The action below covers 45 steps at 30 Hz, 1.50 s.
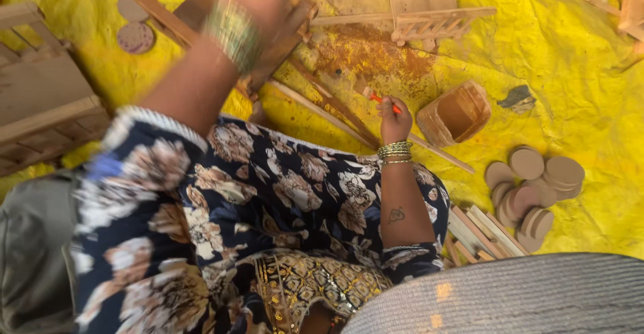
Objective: The person sits on a tarp-covered floor and paints small wooden furniture pieces, including a miniature chair and a small wooden stand, using a brush dipped from a container of brown stain. They hold and turn each piece to coat different surfaces and reach the rails and legs.
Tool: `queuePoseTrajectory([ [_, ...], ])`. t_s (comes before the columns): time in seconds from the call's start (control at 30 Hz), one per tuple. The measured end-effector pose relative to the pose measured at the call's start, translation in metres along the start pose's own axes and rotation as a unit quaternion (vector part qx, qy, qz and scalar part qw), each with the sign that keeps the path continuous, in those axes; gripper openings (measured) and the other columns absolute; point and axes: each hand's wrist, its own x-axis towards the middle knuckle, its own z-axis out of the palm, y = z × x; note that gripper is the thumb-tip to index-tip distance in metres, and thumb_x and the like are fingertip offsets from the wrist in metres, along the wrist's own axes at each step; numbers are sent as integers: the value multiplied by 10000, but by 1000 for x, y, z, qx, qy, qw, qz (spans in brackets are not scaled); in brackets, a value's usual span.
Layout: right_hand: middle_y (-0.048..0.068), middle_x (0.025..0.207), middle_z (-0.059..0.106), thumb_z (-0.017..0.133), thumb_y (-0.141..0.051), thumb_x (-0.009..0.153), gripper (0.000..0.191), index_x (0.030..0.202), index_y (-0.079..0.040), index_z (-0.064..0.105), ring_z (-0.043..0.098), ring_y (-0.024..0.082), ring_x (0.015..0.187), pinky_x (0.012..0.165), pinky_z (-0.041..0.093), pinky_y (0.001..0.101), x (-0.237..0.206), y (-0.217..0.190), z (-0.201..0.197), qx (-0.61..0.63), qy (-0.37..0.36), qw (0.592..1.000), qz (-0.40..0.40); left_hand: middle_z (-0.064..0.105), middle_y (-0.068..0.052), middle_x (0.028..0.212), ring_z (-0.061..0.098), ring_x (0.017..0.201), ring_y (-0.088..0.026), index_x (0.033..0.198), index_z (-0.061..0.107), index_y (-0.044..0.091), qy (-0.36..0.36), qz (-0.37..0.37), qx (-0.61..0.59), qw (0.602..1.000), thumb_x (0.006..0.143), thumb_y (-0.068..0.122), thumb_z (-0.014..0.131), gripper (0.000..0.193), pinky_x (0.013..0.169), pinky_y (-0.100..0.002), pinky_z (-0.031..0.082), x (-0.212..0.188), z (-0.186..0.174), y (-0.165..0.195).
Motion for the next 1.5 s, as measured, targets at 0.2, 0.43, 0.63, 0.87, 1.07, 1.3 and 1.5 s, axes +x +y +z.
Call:
queuePoseTrajectory([
  [0.2, 54, 857, 751, 689, -202, 1025, 220, 1087, 6, 722, 685, 91, 762, 708, 560, 244, -7, 9, 28, -71, -101, 992, -31, 604, -155, 1406, 365, 1433, -429, 1293, 689, 138, -16, -176, -93, 980, 895, 580, 651, 596, 1164, -590, 238, -67, 151, -74],
  [0.43, 41, 881, 776, 686, -190, 1008, 199, 1114, -26, 724, 709, 77, 775, 700, 557, 254, -1, 15, 68, -147, -156, 974, -75, 314, -143, 1624, 22, 1542, -445, 1467, 534, 179, -215, -276, -121, 929, 856, 672, 615, 789, 1212, -642, 32, -63, 199, -87],
  [0.63, 111, 833, 761, 700, -161, 951, 141, 967, -45, 779, 710, 157, 695, 649, 554, 292, -5, 6, 41, -337, -30, 937, -83, 217, -99, 1675, -117, 1545, -441, 1537, 439, 240, -283, -255, -127, 916, 795, 713, 641, 903, 1211, -640, -27, -60, 188, -90],
  [0.87, 162, 949, 760, 695, -217, 1015, 187, 1090, -57, 757, 737, 282, 838, 742, 580, 406, -14, -6, 90, -259, -133, 923, -251, 202, -87, 1683, -155, 1532, -462, 1549, 418, 236, -319, -258, -146, 900, 736, 701, 732, 988, 1181, -687, -57, -52, 184, -92],
  [1.07, 139, 807, 752, 577, -342, 1031, 269, 1136, -161, 746, 721, 277, 744, 729, 571, 407, -20, -22, 81, -504, -166, 847, -38, 244, -91, 1679, -128, 1547, -460, 1531, 460, 251, -294, -247, -159, 909, 744, 625, 761, 922, 1192, -697, -50, -57, 183, -93],
  [1.3, 146, 891, 747, 597, -272, 1006, 252, 1120, -97, 739, 714, 319, 834, 794, 554, 458, -34, -14, 98, -414, -211, 860, -211, 217, -83, 1675, -144, 1528, -471, 1544, 415, 260, -329, -259, -167, 892, 751, 552, 782, 922, 1173, -700, -65, -51, 179, -92],
  [1.5, 142, 928, 753, 615, -252, 1011, 240, 1132, -83, 735, 716, 318, 843, 815, 551, 475, -28, -9, 113, -456, -185, 824, -280, 239, -74, 1682, -121, 1552, -455, 1557, 423, 288, -314, -246, -157, 903, 753, 526, 776, 909, 1204, -691, -57, -55, 175, -91],
])
